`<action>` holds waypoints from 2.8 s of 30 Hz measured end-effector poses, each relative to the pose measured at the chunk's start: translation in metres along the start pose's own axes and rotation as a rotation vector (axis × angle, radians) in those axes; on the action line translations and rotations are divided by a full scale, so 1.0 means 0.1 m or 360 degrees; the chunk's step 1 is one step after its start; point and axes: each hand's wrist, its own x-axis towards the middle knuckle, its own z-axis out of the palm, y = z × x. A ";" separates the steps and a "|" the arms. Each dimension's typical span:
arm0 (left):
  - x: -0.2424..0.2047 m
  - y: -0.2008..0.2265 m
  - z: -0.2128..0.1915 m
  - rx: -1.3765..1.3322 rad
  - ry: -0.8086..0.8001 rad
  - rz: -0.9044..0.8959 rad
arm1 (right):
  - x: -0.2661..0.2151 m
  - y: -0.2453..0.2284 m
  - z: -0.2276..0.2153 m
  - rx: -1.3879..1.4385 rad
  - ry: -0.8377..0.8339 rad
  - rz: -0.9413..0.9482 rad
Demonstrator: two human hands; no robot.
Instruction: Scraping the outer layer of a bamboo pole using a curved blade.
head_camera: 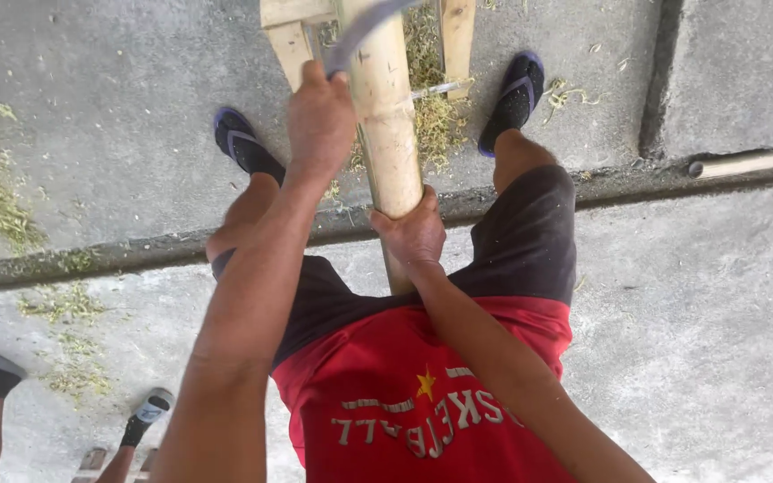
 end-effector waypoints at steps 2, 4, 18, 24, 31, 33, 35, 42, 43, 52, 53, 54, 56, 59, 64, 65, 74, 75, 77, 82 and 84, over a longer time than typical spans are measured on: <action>-0.09 0.04 0.11 0.0014 -0.0069 0.0052 | 0.03 0.05 0.01 0.0026 0.0014 0.0005; -0.13 0.08 0.09 0.0024 -0.0105 0.0093 | 0.03 0.08 0.04 0.0043 0.0017 -0.0023; -0.05 -0.01 0.18 -0.0049 -0.0106 0.0108 | 0.00 -0.06 0.03 0.0008 0.0115 -0.0069; 0.10 -0.15 0.33 -0.0055 0.0019 0.0153 | 0.02 -0.05 -0.01 0.0010 0.0088 -0.0043; -0.05 -0.09 0.21 -0.0151 -0.0203 0.0251 | -0.01 -0.03 0.04 0.0006 0.0091 -0.0023; -0.13 -0.11 0.27 -0.0216 -0.0179 0.0147 | 0.00 0.04 0.03 0.0056 0.0072 -0.0053; -0.11 -0.10 0.28 -0.0182 -0.0217 0.0159 | 0.03 0.04 0.04 0.0058 0.0072 -0.0056; -0.12 -0.12 0.36 -0.0189 -0.0144 0.0104 | -0.04 -0.07 -0.03 0.0044 0.0085 0.0008; -0.08 -0.07 0.28 -0.0187 -0.0145 0.0110 | -0.02 -0.07 0.00 0.0048 0.0089 0.0008; -0.04 -0.14 0.34 0.0041 -0.0369 0.0126 | 0.10 0.08 0.09 -0.0024 0.0067 -0.0075; -0.07 -0.13 0.34 0.0032 -0.0340 0.0146 | 0.07 0.08 0.07 0.0000 0.0068 -0.0080; -0.10 -0.12 0.35 0.0024 -0.0310 0.0165 | 0.06 0.08 0.04 0.0024 0.0068 -0.0085; -0.14 -0.21 0.40 -0.0003 -0.0319 0.0192 | 0.02 0.05 0.04 0.0057 0.0044 -0.0040; -0.14 -0.17 0.31 -0.0088 -0.0368 0.0210 | 0.04 0.03 0.04 0.0067 0.0029 -0.0018; -0.06 -0.09 0.17 -0.0383 -0.0444 -0.0015 | -0.01 0.04 0.03 0.0029 0.0034 -0.0018; -0.08 -0.11 0.23 -0.0313 -0.0426 0.0021 | 0.01 0.06 0.05 0.0026 0.0041 -0.0030; -0.10 -0.02 0.29 -0.0120 -0.0268 0.0108 | 0.05 -0.02 0.02 0.0002 0.0059 -0.0028; -0.13 -0.05 0.31 -0.0074 -0.0233 0.0163 | 0.01 -0.04 0.01 -0.0003 0.0053 -0.0008; -0.03 -0.11 0.32 -0.0056 -0.0168 0.0197 | 0.03 -0.02 0.03 0.0019 0.0033 -0.0003; -0.11 -0.10 0.27 -0.0074 -0.0173 0.0234 | 0.04 -0.02 0.03 0.0055 -0.0019 0.0037; -0.08 0.03 0.07 -0.0129 -0.0353 0.0171 | 0.02 -0.06 0.03 0.0038 -0.0007 0.0034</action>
